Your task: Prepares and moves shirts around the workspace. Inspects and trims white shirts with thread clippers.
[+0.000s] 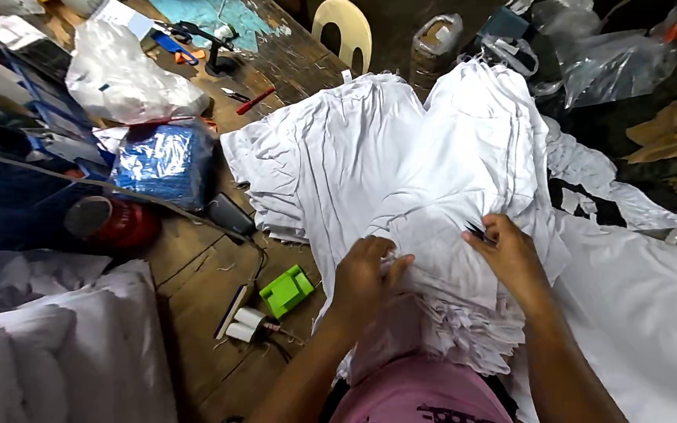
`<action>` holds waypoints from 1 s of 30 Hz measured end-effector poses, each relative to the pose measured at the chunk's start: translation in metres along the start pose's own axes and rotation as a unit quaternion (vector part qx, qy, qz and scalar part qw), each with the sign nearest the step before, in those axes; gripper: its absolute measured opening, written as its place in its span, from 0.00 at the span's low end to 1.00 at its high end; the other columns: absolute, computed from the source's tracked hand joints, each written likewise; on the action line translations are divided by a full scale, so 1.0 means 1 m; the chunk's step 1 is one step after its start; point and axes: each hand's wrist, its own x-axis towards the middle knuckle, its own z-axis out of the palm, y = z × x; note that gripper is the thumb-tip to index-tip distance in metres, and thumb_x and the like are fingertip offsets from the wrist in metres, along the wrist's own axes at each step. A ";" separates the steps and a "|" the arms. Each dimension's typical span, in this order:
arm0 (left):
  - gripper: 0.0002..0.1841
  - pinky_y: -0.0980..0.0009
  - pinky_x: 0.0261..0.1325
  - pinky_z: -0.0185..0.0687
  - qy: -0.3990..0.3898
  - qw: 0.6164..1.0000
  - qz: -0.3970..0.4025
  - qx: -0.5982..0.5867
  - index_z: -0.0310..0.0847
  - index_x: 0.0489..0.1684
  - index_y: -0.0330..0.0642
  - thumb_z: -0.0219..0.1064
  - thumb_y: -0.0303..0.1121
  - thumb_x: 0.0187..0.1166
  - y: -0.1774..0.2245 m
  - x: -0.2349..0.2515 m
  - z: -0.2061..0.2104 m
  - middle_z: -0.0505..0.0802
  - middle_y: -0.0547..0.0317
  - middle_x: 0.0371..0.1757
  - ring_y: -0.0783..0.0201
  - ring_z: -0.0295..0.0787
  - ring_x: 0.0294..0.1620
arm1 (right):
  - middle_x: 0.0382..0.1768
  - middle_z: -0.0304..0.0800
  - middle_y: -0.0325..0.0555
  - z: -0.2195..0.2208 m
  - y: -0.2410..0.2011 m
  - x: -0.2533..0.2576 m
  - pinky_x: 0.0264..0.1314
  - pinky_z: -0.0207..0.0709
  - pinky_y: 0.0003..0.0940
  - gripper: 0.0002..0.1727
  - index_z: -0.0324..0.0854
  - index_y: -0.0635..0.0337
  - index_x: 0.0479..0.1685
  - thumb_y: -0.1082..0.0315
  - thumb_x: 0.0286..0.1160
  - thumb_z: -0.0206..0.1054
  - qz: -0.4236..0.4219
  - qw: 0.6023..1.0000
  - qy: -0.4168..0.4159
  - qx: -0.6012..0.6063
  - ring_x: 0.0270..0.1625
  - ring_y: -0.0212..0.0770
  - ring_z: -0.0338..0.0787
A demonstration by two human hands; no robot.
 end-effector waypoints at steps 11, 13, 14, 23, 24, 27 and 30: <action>0.30 0.46 0.47 0.87 0.057 0.984 0.164 0.035 0.84 0.61 0.24 0.78 0.38 0.63 0.036 0.018 0.048 0.93 0.34 0.48 0.40 0.94 0.47 | 0.14 0.75 0.27 -0.032 -0.082 0.023 0.14 0.64 0.14 0.07 0.80 0.51 0.38 0.73 0.80 0.59 -0.068 0.864 -0.130 0.482 0.11 0.19 0.66; 0.14 0.52 0.47 0.89 0.070 0.993 0.085 -0.034 0.88 0.46 0.24 0.75 0.25 0.66 0.030 0.035 0.019 0.94 0.40 0.37 0.49 0.95 0.41 | 0.17 0.77 0.29 -0.026 -0.095 0.033 0.12 0.62 0.14 0.06 0.81 0.51 0.41 0.71 0.82 0.60 -0.097 0.834 -0.152 0.522 0.10 0.20 0.65; 0.11 0.59 0.53 0.86 0.079 0.991 0.026 -0.109 0.87 0.45 0.24 0.74 0.22 0.68 0.023 0.043 -0.005 0.94 0.45 0.38 0.58 0.92 0.42 | 0.23 0.83 0.31 -0.023 -0.097 0.039 0.11 0.62 0.13 0.06 0.81 0.51 0.44 0.70 0.83 0.59 -0.110 0.825 -0.149 0.534 0.10 0.19 0.65; 0.25 0.51 0.74 0.78 0.231 0.950 -0.152 -0.147 0.68 0.77 0.23 0.59 0.33 0.89 -0.105 0.080 -0.064 0.83 0.31 0.73 0.46 0.84 0.72 | 0.47 0.92 0.48 0.036 -0.038 0.048 0.46 0.83 0.39 0.12 0.85 0.62 0.56 0.66 0.81 0.69 -0.140 0.972 -0.073 0.174 0.40 0.37 0.88; 0.21 0.46 0.73 0.77 0.188 0.958 -0.184 -0.115 0.75 0.72 0.24 0.59 0.34 0.90 -0.115 0.076 -0.055 0.87 0.31 0.68 0.42 0.85 0.69 | 0.45 0.91 0.49 0.041 -0.037 0.045 0.46 0.82 0.39 0.12 0.86 0.62 0.56 0.65 0.81 0.69 -0.149 0.975 -0.062 0.152 0.40 0.38 0.87; 0.19 0.51 0.61 0.85 0.091 0.936 -0.297 -0.163 0.79 0.65 0.25 0.56 0.35 0.92 -0.145 0.076 -0.022 0.91 0.35 0.54 0.49 0.91 0.51 | 0.37 0.89 0.47 0.047 -0.036 0.041 0.42 0.78 0.30 0.11 0.87 0.65 0.48 0.66 0.82 0.67 -0.162 0.976 -0.028 0.139 0.35 0.32 0.83; 0.20 0.61 0.55 0.87 0.076 0.904 -0.294 -0.302 0.73 0.69 0.24 0.56 0.35 0.92 -0.139 0.095 0.007 0.91 0.40 0.53 0.59 0.91 0.47 | 0.34 0.88 0.47 0.048 -0.039 0.045 0.43 0.78 0.31 0.11 0.87 0.66 0.46 0.66 0.82 0.66 -0.141 0.977 -0.030 0.157 0.35 0.31 0.83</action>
